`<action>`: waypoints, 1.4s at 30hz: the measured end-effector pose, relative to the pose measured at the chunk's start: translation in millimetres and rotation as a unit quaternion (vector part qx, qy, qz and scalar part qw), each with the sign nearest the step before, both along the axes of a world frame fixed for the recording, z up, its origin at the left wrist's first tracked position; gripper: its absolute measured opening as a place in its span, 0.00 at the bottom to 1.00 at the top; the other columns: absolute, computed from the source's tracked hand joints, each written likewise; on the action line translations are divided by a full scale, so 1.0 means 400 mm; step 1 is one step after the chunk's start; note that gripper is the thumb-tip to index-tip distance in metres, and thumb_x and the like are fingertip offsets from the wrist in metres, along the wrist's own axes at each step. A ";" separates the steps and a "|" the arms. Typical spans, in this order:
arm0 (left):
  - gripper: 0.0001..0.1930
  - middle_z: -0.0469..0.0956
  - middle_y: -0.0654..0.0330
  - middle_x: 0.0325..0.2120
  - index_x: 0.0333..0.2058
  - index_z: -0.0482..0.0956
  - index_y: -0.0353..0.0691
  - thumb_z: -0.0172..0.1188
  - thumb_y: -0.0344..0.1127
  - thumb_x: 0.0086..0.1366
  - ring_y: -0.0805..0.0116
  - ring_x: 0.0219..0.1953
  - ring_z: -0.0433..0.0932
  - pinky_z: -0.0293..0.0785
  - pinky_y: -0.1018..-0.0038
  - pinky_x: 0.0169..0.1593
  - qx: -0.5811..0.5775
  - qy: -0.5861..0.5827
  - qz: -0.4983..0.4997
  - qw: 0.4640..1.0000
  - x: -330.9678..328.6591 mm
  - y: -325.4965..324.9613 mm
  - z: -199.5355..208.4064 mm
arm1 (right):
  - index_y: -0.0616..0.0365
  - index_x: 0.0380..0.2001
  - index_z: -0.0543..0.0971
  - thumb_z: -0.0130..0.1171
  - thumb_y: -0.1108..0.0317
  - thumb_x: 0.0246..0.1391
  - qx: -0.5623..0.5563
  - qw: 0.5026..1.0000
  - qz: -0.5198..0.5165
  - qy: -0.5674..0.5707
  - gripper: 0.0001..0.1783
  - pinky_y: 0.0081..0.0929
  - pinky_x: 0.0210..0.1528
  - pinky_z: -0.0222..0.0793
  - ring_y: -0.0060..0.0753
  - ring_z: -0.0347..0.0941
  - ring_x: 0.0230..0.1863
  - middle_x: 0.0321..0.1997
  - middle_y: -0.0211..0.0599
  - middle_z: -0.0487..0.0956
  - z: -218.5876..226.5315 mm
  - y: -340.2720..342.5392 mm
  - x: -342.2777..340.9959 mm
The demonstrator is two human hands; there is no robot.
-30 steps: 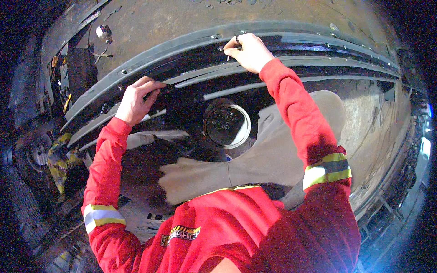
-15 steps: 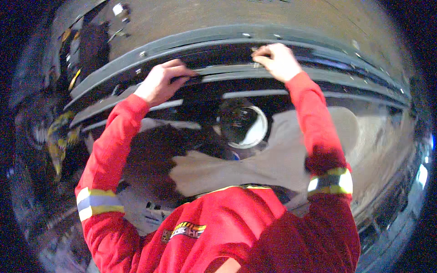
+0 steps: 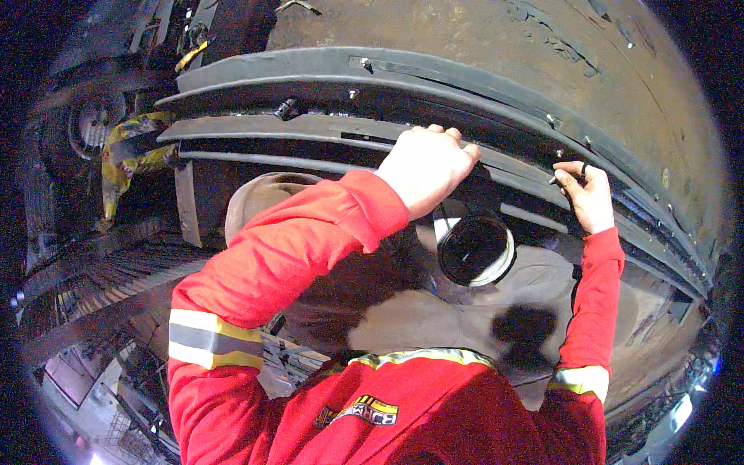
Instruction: The person uses a screwdriver to tighten screws on a large curved metal frame, securing a rubber seal along its edge. They repeatedly pick up screws from a nearby container and fasten them into the frame, working methodically along the curve.
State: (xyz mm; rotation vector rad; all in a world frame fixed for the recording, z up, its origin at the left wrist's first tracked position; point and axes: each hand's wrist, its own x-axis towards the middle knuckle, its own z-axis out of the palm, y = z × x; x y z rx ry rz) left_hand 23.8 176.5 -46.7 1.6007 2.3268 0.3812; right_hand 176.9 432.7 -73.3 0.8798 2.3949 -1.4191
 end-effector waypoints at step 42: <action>0.16 0.79 0.49 0.27 0.32 0.78 0.36 0.65 0.40 0.48 0.49 0.32 0.78 0.72 0.61 0.39 -0.164 0.018 0.902 0.399 1.171 -1.257 0.043 | 0.66 0.52 0.68 0.49 0.70 0.60 -0.441 0.875 -0.047 0.197 0.18 0.22 0.49 0.65 0.25 0.68 0.43 0.45 0.37 0.73 0.011 0.229 -0.063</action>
